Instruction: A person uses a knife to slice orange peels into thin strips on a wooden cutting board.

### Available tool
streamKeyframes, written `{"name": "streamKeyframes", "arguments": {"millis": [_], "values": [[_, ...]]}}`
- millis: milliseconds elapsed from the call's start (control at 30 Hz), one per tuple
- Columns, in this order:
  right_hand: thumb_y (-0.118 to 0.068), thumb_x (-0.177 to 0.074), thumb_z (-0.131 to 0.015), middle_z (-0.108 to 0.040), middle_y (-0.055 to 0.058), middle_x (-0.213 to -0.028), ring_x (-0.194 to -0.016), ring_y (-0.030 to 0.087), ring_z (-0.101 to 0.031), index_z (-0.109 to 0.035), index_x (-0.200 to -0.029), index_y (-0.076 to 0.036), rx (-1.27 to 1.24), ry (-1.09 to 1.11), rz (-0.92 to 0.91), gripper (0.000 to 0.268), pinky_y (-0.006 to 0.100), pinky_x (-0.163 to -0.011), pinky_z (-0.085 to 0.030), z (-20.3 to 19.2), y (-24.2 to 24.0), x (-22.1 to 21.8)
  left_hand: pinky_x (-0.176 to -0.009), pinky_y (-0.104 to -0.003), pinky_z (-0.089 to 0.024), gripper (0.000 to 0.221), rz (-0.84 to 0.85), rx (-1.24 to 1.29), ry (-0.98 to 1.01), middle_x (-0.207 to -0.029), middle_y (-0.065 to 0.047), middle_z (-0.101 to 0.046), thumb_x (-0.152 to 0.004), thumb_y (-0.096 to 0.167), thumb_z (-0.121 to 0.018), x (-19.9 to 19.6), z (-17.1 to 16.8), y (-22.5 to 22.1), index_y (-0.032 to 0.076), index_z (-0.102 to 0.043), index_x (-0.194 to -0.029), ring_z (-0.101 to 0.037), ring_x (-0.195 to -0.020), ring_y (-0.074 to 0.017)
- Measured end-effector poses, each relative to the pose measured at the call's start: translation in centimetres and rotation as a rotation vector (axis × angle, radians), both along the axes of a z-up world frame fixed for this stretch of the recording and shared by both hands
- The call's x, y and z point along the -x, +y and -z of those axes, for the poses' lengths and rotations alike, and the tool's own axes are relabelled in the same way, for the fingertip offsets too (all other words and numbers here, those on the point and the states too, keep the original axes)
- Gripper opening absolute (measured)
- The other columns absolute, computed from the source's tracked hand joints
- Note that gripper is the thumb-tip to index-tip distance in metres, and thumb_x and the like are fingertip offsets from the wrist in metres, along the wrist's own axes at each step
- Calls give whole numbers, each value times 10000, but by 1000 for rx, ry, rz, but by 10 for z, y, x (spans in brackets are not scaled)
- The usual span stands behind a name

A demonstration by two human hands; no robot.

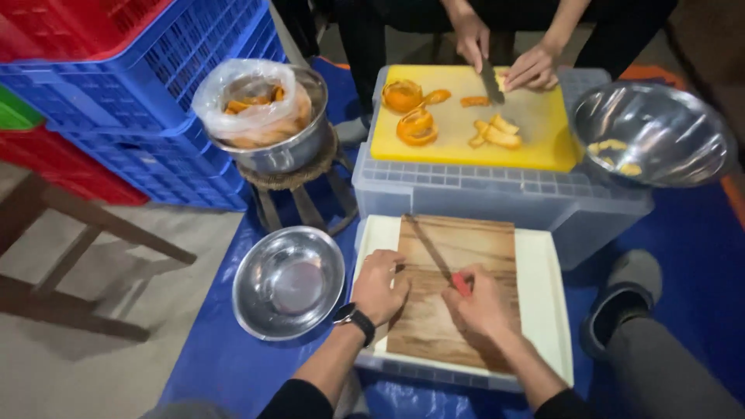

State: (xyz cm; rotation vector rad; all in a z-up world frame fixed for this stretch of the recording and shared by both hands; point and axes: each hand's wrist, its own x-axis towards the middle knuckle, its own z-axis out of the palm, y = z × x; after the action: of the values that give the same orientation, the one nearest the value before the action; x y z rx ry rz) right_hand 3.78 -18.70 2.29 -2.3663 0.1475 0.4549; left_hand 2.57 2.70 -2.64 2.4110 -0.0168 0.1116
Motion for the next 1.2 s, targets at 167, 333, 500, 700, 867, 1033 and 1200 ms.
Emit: {"name": "streamKeyframes", "arguments": {"millis": [167,333,500,700,867,1033,1200], "values": [[-239,-909,-665,-664,49,-810,-655,185,-584,-682,-1063,-171,-82,219,135,169,325,-573,-432,-90,30,21,-891,-456,-517,366,-12,42,3,-1228,-64,-636,-901,331,-573,-17,-12,8,144,-650,-1207,-570,-1169,-278],[-291,-768,-665,-741,14,-879,-844,222,-710,-702,-1041,-236,81,69,-36,280,328,-804,-527,-17,17,-1,-964,-501,-488,364,42,-57,11,-1296,-67,-623,-918,322,-581,-41,-21,32,137,-650,-1224,-551,-1232,-289],[-423,-882,-607,-643,30,-1153,-1050,281,-667,-636,-1094,-252,324,-24,-250,273,427,-899,-501,10,13,-7,-894,-424,-520,288,4,-115,105,-1181,-32,-720,-903,323,-644,-53,-38,51,164,-712,-1133,-679,-1041,-272],[-475,-814,-591,-608,-22,-1319,-1215,238,-668,-682,-1196,-336,447,90,-172,416,408,-1026,-510,-21,27,-2,-933,-498,-502,426,182,-271,30,-1245,-103,-687,-831,345,-557,-77,-20,59,161,-700,-1188,-629,-1140,-352],[-383,-806,-688,-731,-29,-1186,-1073,163,-741,-720,-1215,-292,425,130,-174,420,298,-941,-550,-31,40,-9,-791,-485,-576,358,5,-396,39,-1221,-128,-649,-898,334,-643,-88,-133,115,177,-649,-1220,-661,-1037,-338],[-381,-897,-714,-684,1,-1189,-1046,192,-720,-664,-1234,-213,513,332,-121,380,318,-922,-534,-77,76,-12,-755,-507,-548,209,-251,-635,-412,-989,-149,-716,-849,200,-608,-157,-138,208,114,-721,-1003,-683,-852,-375],[-412,-892,-665,-684,-2,-1018,-959,219,-652,-594,-960,-184,379,-70,-393,248,373,-787,-481,-62,122,-65,-751,-549,-476,337,-352,-621,-626,-1071,-192,-582,-916,301,-607,-175,-167,226,35,-634,-1122,-556,-915,-404]]}}
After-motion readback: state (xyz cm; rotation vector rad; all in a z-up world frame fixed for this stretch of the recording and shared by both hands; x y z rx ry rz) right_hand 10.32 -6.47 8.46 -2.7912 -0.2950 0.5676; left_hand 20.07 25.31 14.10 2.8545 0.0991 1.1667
